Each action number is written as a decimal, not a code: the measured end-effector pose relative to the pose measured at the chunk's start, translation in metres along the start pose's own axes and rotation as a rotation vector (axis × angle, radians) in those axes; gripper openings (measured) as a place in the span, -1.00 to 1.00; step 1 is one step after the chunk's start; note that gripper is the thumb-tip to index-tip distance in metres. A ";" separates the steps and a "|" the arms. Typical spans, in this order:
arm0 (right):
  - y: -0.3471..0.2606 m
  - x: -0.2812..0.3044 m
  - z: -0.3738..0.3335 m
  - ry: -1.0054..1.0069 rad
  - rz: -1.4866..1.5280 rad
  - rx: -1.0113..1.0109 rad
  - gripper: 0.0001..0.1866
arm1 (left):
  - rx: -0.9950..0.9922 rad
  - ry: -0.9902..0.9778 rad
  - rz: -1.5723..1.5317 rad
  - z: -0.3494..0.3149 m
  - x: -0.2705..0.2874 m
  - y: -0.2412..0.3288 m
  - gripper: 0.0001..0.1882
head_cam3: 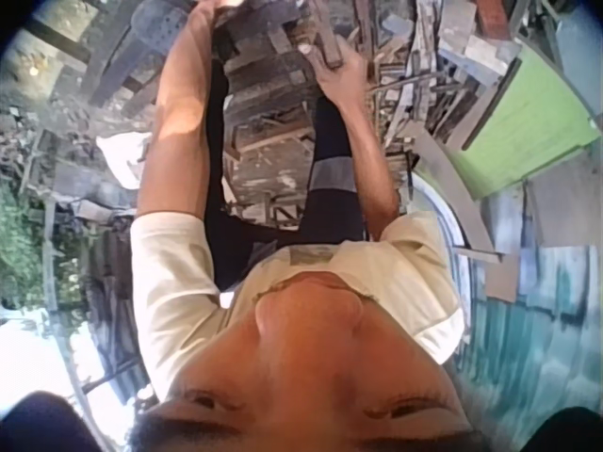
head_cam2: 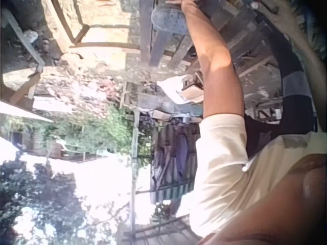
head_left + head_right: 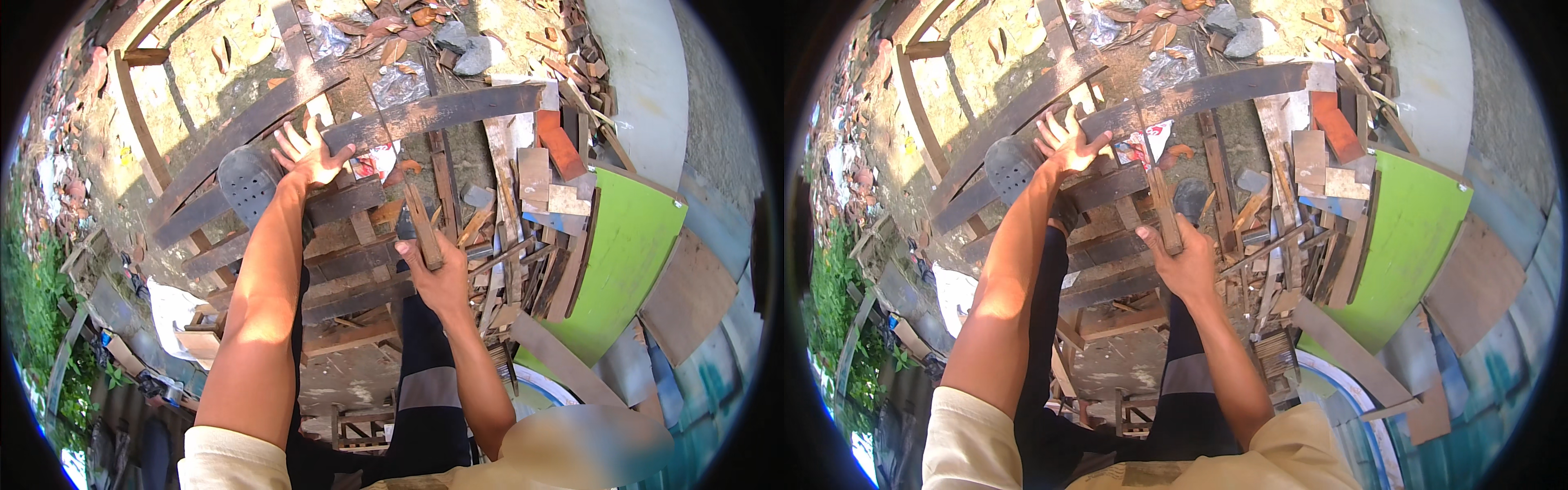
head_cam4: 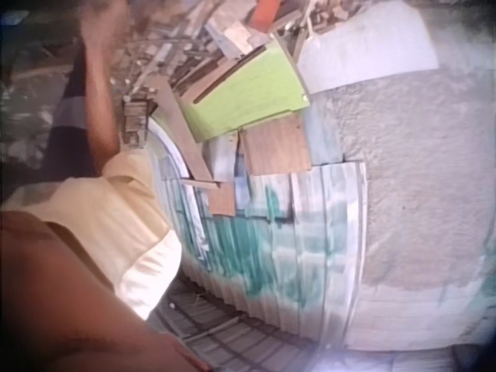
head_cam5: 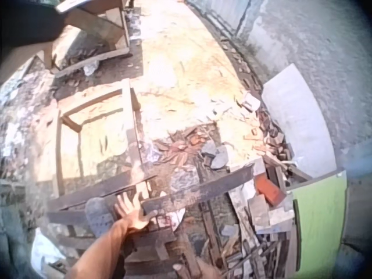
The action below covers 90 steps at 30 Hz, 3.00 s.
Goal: The person sits on the ground and uses a hand saw to scrape and smooth the surface of a wooden frame. They repeatedly move the saw back and forth across the wood, occasionally adjusting their grip and the frame's position.
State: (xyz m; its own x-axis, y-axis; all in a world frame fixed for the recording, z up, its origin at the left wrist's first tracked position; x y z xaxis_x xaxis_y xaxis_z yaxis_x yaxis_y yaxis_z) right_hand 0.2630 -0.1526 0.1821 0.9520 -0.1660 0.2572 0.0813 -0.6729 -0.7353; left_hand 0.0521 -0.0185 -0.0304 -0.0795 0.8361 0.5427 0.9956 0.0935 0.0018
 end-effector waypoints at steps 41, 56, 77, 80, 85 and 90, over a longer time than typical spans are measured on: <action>-0.001 0.035 -0.078 -0.021 0.021 -0.038 -0.61 | 0.049 -0.101 0.001 -0.013 0.005 -0.008 0.34; 0.057 0.040 -0.101 -0.056 -0.054 0.031 -0.82 | 0.047 -0.127 0.031 -0.013 0.008 -0.008 0.39; 0.037 0.030 -0.066 -0.109 0.041 -0.003 -0.87 | 0.058 -0.085 0.022 0.001 -0.003 -0.018 0.41; 0.065 -0.019 0.047 -0.027 0.031 0.103 -0.78 | 0.045 -0.090 0.027 -0.003 0.002 -0.007 0.41; 0.038 -0.056 0.138 0.006 0.174 0.118 -0.65 | 0.050 -0.112 0.029 -0.004 0.009 -0.002 0.40; 0.049 0.006 -0.024 -0.016 0.055 0.027 -0.64 | 0.059 -0.086 0.032 0.002 0.003 -0.013 0.40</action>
State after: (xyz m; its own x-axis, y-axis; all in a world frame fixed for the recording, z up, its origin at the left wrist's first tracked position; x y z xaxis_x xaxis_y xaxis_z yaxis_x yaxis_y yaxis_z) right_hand 0.2660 -0.2038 0.1626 0.9599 -0.1904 0.2056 0.0360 -0.6436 -0.7645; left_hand 0.0393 -0.0164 -0.0304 -0.0538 0.8823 0.4676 0.9933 0.0951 -0.0651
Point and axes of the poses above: each hand's wrist, its own z-axis towards the middle knuckle, its own x-axis out of the back of the hand, y = z × x, the point moved 8 cm from there along z, towards the middle knuckle, and after that the axes turned 11 degrees about z, right-handed, at the moved point
